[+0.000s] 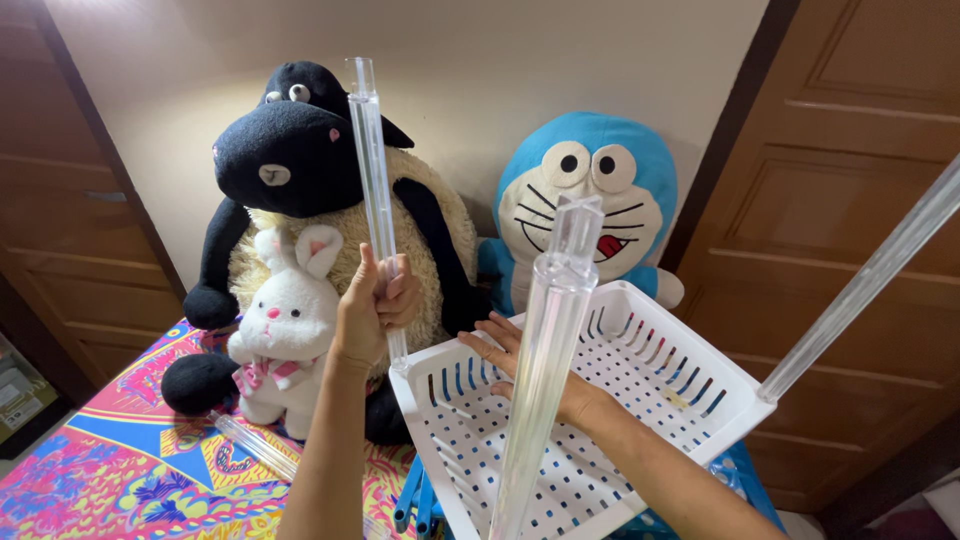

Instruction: The person assembles a plastic rolling storage cart, fitting clear vertical support poles into the corner sockets of white perforated baskets and attaching side panels. They press each basket onto the pole frame and stack the tiers, building the cart up level by level on the floor next to a bed.

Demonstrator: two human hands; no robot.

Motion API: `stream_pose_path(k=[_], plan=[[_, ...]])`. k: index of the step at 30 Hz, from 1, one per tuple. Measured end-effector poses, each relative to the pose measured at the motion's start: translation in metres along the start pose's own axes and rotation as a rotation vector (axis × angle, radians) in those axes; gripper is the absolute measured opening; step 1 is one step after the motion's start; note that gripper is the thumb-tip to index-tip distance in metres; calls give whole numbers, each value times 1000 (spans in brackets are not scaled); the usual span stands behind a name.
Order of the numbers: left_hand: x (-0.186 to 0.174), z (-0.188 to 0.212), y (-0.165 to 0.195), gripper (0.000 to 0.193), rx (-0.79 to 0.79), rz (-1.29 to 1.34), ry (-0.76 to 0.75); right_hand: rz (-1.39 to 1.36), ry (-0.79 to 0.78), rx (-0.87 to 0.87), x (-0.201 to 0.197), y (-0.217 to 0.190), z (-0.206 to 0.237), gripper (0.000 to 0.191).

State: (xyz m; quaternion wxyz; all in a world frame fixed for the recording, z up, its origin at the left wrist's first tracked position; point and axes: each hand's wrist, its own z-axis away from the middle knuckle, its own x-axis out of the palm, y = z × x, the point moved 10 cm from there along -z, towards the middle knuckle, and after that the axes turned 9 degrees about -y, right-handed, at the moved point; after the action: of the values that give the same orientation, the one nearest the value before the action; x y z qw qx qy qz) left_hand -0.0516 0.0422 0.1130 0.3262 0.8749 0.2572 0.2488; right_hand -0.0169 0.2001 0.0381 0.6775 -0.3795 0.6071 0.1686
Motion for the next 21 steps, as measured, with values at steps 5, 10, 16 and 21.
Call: stream_pose_path(k=[5, 10, 16, 21], plan=[[-2, 7, 10, 59, 40, -226, 262, 66, 29, -26, 0, 0, -1, 90], [8, 28, 24, 53, 248, -522, 513, 139, 64, -27, 5, 4, -3, 92], [-20, 16, 0, 64, 95, -338, 457, 145, 59, -80, 7, 6, -3, 92], [-8, 5, -10, 65, -39, -15, 90, 143, 39, -49, 5, 9, -4, 90]])
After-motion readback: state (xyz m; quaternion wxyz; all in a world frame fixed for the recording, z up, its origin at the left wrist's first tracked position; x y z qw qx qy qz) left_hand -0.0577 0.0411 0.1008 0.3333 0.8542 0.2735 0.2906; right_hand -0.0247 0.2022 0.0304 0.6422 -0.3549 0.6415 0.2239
